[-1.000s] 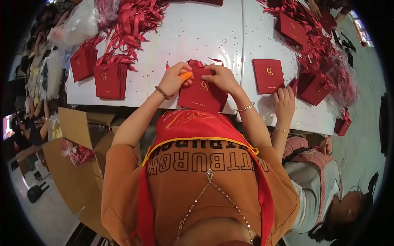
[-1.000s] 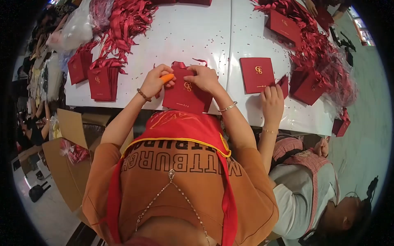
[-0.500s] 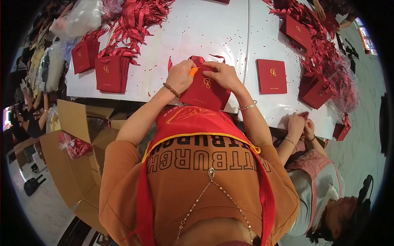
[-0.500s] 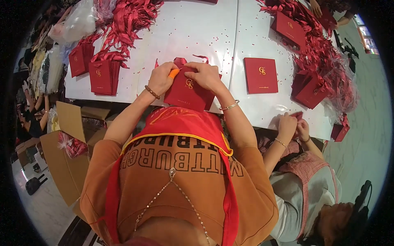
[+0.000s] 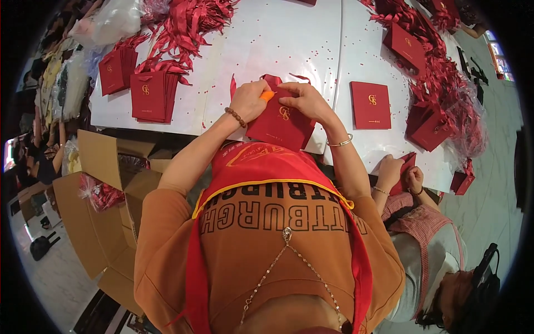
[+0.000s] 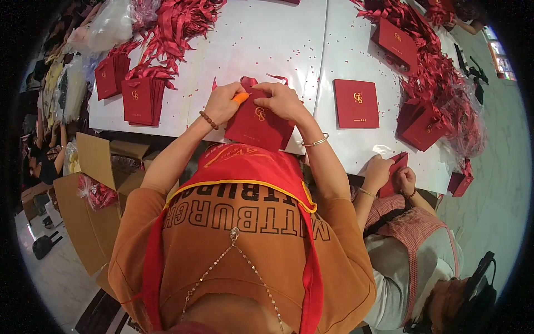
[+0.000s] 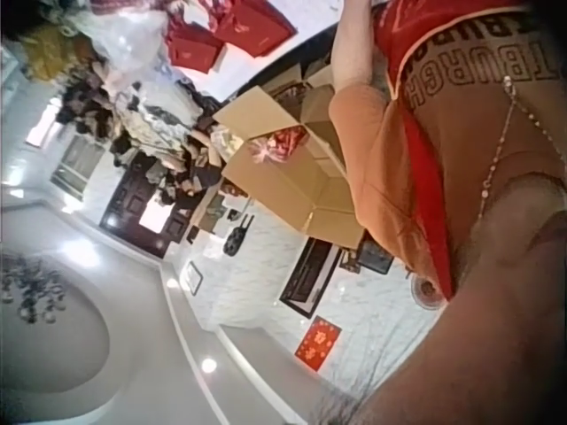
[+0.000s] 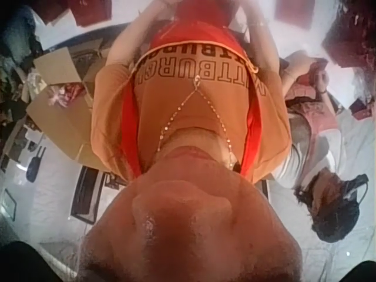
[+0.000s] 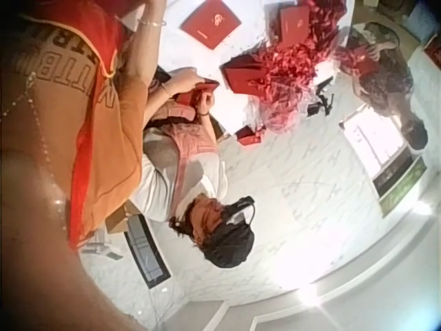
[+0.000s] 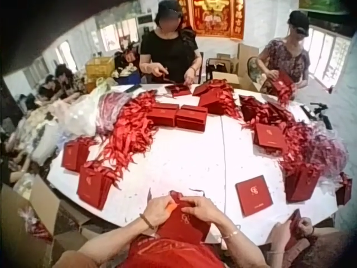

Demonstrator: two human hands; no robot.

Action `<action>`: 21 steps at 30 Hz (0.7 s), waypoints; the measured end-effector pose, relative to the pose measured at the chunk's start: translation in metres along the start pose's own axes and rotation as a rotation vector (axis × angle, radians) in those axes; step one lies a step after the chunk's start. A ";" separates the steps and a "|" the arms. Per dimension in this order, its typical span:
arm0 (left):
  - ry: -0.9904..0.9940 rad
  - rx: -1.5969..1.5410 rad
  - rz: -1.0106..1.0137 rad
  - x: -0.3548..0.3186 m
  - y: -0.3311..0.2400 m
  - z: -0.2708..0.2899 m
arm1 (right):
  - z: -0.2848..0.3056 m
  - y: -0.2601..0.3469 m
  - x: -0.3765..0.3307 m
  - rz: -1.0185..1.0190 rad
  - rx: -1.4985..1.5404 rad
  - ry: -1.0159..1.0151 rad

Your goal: Tie ribbons onto small red gift bags to complete their assembly.

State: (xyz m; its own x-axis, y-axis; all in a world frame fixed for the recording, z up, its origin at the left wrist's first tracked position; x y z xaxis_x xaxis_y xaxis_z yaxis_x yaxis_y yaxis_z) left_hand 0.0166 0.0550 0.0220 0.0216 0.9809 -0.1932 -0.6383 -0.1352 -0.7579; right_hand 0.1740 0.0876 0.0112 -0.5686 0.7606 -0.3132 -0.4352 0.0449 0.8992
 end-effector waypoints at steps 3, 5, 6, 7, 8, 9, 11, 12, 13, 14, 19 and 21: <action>-0.007 0.079 0.032 0.000 -0.005 0.004 | -0.001 0.001 -0.001 0.041 -0.042 -0.023; -0.033 0.124 0.003 -0.001 -0.006 0.003 | -0.002 0.002 -0.001 0.075 -0.067 -0.048; -0.059 0.168 -0.026 -0.001 -0.008 0.003 | -0.002 0.002 -0.001 0.083 -0.089 -0.066; -0.059 0.168 -0.025 -0.001 -0.008 0.001 | -0.001 0.002 -0.001 0.090 -0.111 -0.085; -0.075 0.200 -0.048 -0.001 -0.009 0.000 | -0.002 0.001 -0.001 0.090 -0.111 -0.084; -0.090 0.232 -0.070 -0.001 -0.010 0.000 | -0.002 -0.001 -0.001 0.088 -0.108 -0.085; -0.053 0.217 -0.057 -0.001 -0.008 0.000 | -0.002 -0.003 -0.001 0.085 -0.107 -0.083; -0.016 0.202 -0.045 0.000 -0.006 0.000 | -0.002 -0.002 -0.002 0.088 -0.101 -0.087; -0.016 0.203 -0.045 0.000 -0.006 0.002 | -0.003 -0.001 -0.002 0.092 -0.094 -0.093; 0.010 0.177 -0.034 0.000 -0.006 0.003 | -0.003 0.000 -0.002 0.093 -0.094 -0.093; 0.050 0.167 -0.016 0.000 -0.005 0.005 | -0.006 0.005 -0.004 0.120 -0.129 -0.115; 0.016 0.262 -0.059 -0.001 -0.006 0.004 | -0.006 0.012 -0.006 0.126 -0.201 -0.117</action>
State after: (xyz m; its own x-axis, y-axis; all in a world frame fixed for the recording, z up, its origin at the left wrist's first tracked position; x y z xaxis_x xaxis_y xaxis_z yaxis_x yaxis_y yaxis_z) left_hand 0.0174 0.0550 0.0294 0.0756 0.9835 -0.1644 -0.8127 -0.0347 -0.5817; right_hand 0.1677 0.0797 0.0220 -0.5476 0.8224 -0.1543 -0.5028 -0.1760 0.8463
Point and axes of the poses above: each hand's wrist, its own x-axis towards the middle knuckle, its own z-axis out of the back of the hand, y = z × x, the point moved 4 cm from there along x, towards the middle knuckle, and after that the axes turned 7 degrees about z, right-handed, at the moved point
